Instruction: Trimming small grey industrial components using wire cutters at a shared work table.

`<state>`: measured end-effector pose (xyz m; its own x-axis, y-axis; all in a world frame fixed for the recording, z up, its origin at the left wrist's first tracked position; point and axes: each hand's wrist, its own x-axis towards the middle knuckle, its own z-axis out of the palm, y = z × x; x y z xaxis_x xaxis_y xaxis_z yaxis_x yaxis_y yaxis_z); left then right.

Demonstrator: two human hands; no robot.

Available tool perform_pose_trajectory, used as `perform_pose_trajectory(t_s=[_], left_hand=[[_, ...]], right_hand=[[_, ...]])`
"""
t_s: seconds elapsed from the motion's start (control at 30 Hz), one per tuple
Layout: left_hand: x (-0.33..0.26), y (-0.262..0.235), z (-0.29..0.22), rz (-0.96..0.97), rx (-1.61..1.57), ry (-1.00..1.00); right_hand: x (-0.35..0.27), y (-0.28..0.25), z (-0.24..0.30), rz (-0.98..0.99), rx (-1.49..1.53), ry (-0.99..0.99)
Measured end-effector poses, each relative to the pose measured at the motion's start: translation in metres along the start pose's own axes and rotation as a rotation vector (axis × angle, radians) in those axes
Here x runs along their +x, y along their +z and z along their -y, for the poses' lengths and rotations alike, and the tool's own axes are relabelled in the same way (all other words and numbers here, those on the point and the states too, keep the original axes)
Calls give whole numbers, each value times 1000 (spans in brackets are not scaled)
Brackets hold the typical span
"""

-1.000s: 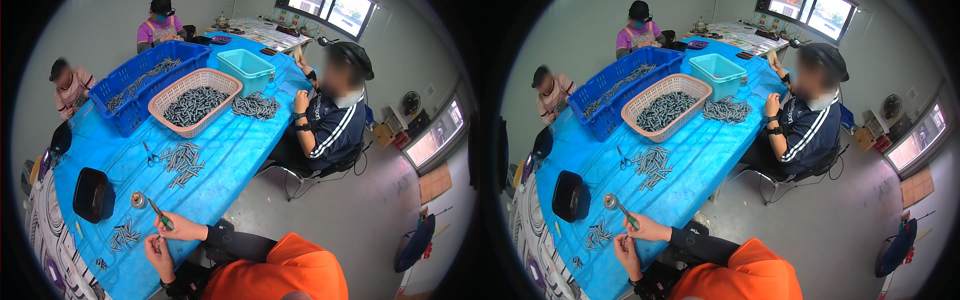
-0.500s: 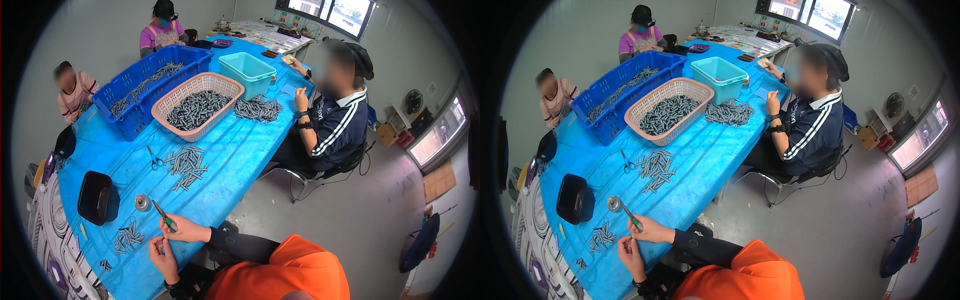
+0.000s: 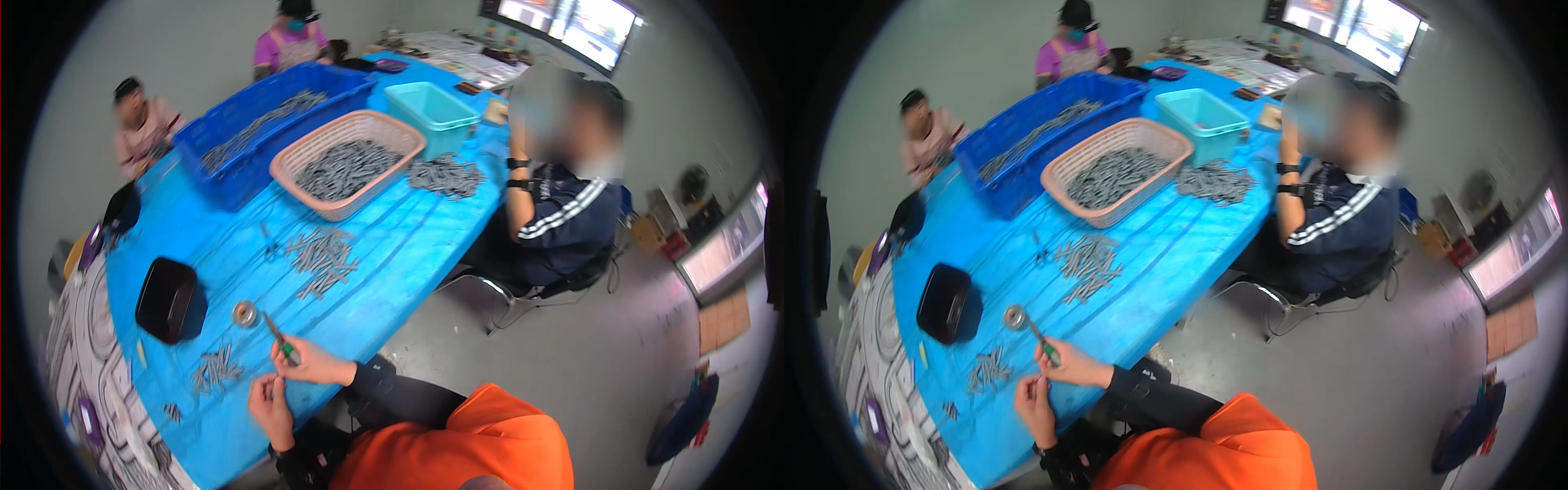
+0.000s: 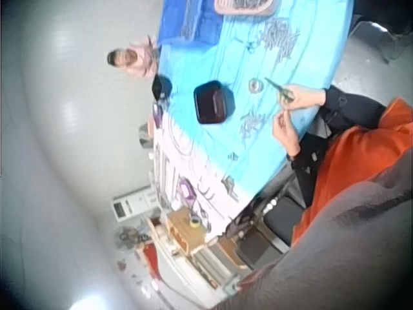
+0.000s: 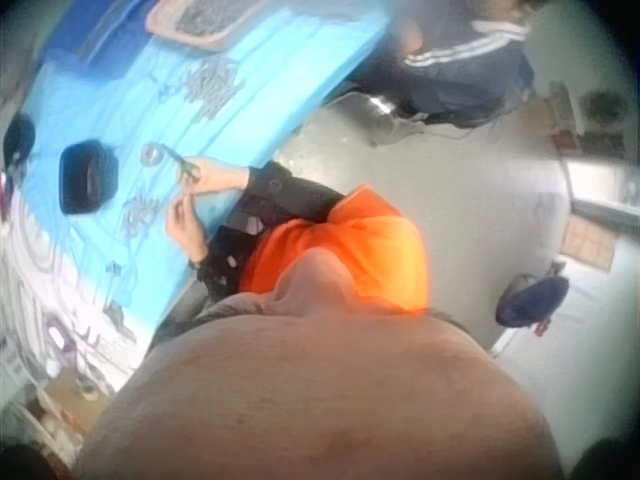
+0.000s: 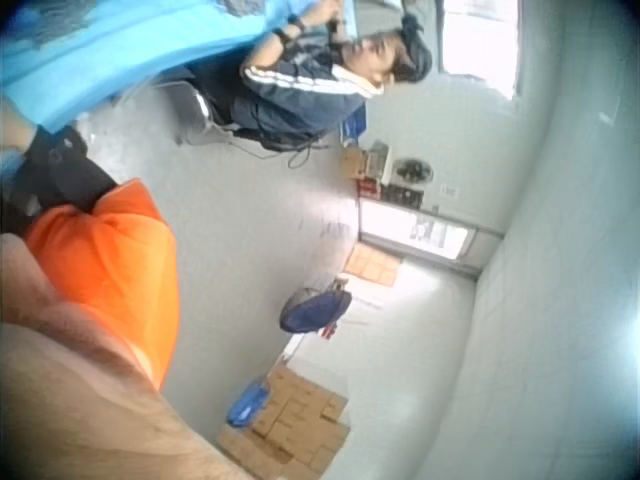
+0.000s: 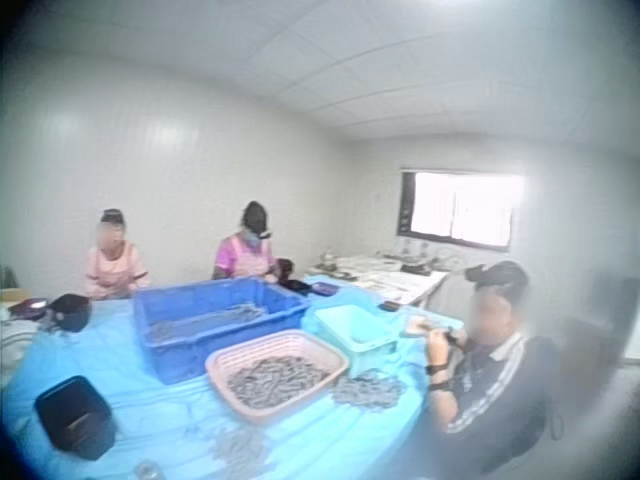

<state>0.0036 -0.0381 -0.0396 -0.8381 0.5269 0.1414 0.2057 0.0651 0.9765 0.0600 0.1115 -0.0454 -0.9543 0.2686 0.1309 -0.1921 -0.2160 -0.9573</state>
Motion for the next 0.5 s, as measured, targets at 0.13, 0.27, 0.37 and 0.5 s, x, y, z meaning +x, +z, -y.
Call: perform_pose_trajectory(t_s=[0.13, 0.27, 0.37, 0.5], left_hand=[[-1, 5, 4, 62, -155, -84], [2, 13, 9, 86, -370, -113], [0, 11, 7, 73, -372, -144], [-3, 6, 5, 60, -375, -123]], right_hand=[[-8, -5, 14, -80, -33, 41], [-13, -14, 15, -76, -91, 20], [-16, -12, 13, -80, 22, 39], [-17, -6, 20, -75, 98, 81]])
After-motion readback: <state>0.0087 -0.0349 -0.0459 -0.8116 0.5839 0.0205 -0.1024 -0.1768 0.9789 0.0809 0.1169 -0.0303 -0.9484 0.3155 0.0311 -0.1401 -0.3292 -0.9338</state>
